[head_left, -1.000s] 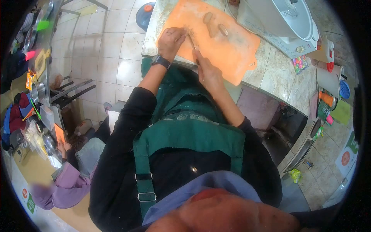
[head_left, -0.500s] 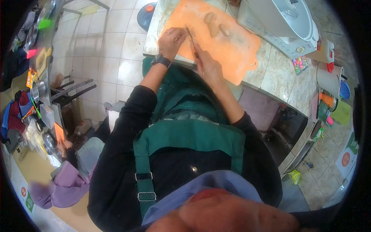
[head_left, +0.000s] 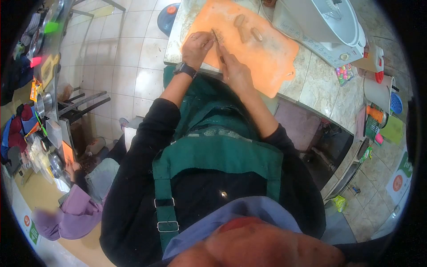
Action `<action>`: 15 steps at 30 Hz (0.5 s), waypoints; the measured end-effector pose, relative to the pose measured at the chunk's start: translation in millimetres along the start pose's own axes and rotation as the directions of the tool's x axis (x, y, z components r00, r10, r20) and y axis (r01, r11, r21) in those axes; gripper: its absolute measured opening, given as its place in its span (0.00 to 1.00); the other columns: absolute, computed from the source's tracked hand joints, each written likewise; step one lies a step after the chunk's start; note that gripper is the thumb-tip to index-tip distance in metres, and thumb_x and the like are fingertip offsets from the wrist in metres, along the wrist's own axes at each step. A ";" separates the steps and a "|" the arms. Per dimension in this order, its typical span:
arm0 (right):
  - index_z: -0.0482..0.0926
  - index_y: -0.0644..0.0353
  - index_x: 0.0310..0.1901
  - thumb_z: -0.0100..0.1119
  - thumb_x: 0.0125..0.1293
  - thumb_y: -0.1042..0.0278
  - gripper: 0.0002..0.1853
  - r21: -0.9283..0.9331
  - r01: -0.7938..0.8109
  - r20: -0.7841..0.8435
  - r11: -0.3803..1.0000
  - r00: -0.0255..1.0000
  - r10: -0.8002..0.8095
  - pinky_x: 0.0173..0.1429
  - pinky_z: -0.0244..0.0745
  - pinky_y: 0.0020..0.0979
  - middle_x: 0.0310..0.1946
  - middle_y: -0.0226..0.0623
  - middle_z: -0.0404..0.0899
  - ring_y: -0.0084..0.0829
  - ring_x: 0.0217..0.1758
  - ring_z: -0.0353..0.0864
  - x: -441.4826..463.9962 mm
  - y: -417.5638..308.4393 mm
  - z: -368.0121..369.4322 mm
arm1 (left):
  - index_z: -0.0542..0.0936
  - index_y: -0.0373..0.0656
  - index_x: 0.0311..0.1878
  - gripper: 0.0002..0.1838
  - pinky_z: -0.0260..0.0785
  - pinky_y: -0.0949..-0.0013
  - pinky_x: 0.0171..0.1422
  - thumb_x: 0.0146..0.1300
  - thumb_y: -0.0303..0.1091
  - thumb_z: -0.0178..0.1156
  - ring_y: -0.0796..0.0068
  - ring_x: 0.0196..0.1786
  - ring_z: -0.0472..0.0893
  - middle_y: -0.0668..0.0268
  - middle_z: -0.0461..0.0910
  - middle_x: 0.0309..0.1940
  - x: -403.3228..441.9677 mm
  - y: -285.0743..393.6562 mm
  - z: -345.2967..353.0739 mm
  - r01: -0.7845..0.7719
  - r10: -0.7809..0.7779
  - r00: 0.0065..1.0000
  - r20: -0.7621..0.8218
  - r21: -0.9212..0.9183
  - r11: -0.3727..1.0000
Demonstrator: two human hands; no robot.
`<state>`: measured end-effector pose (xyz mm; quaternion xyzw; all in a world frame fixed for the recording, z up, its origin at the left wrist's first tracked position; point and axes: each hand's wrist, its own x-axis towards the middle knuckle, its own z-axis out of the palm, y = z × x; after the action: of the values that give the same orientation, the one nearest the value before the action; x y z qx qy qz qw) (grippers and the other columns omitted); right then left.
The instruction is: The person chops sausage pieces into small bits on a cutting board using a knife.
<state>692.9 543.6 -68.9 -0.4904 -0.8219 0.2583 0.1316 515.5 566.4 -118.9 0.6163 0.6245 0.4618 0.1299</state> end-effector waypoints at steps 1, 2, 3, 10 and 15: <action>0.63 0.50 0.73 0.56 0.65 0.74 0.34 0.022 -0.007 0.010 1.000 1.000 0.007 0.41 0.79 0.49 0.44 0.46 0.81 0.53 0.37 0.83 -3.9 -0.6 -3.0 | 0.86 0.44 0.38 0.06 0.76 0.62 0.49 0.56 0.29 0.70 0.60 0.45 0.83 0.62 0.85 0.39 -0.1 -0.8 0.6 0.005 -0.005 1.000 0.001 0.000 1.000; 0.63 0.50 0.73 0.56 0.65 0.74 0.34 0.028 -0.003 0.006 1.000 1.000 0.003 0.41 0.79 0.49 0.44 0.46 0.81 0.53 0.38 0.83 -10.4 0.2 -3.5 | 0.86 0.43 0.38 0.06 0.76 0.62 0.48 0.57 0.29 0.71 0.60 0.43 0.83 0.63 0.85 0.39 -0.1 -1.3 0.7 -0.016 0.016 1.000 -0.013 0.020 1.000; 0.63 0.50 0.73 0.56 0.64 0.75 0.34 0.032 0.001 0.004 0.999 1.000 -0.001 0.42 0.80 0.48 0.44 0.46 0.81 0.53 0.38 0.84 -19.4 2.7 -1.8 | 0.86 0.42 0.38 0.06 0.77 0.63 0.47 0.57 0.29 0.71 0.61 0.42 0.83 0.63 0.86 0.38 0.0 -1.5 1.1 -0.036 0.037 0.999 -0.026 0.040 0.999; 0.64 0.50 0.73 0.56 0.63 0.78 0.35 0.122 0.021 -0.016 0.992 1.000 -0.019 0.46 0.80 0.46 0.45 0.45 0.82 0.50 0.42 0.85 -41.7 10.7 -7.8 | 0.85 0.42 0.36 0.06 0.75 0.63 0.46 0.57 0.30 0.71 0.61 0.40 0.83 0.64 0.85 0.36 1.3 1.4 -1.7 -0.014 0.015 1.000 -0.006 0.074 0.997; 0.64 0.49 0.74 0.56 0.64 0.78 0.35 0.118 0.020 -0.036 0.993 0.999 -0.016 0.47 0.80 0.44 0.45 0.45 0.82 0.49 0.43 0.85 -25.5 7.6 -8.1 | 0.84 0.43 0.35 0.06 0.75 0.59 0.48 0.55 0.30 0.71 0.59 0.42 0.82 0.63 0.85 0.36 0.1 -1.9 0.4 -0.051 0.053 0.998 -0.032 0.063 0.997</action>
<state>714.7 526.7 -65.5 -0.4787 -0.8070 0.2968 0.1774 514.5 567.1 -120.5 0.6282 0.6244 0.4556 0.0883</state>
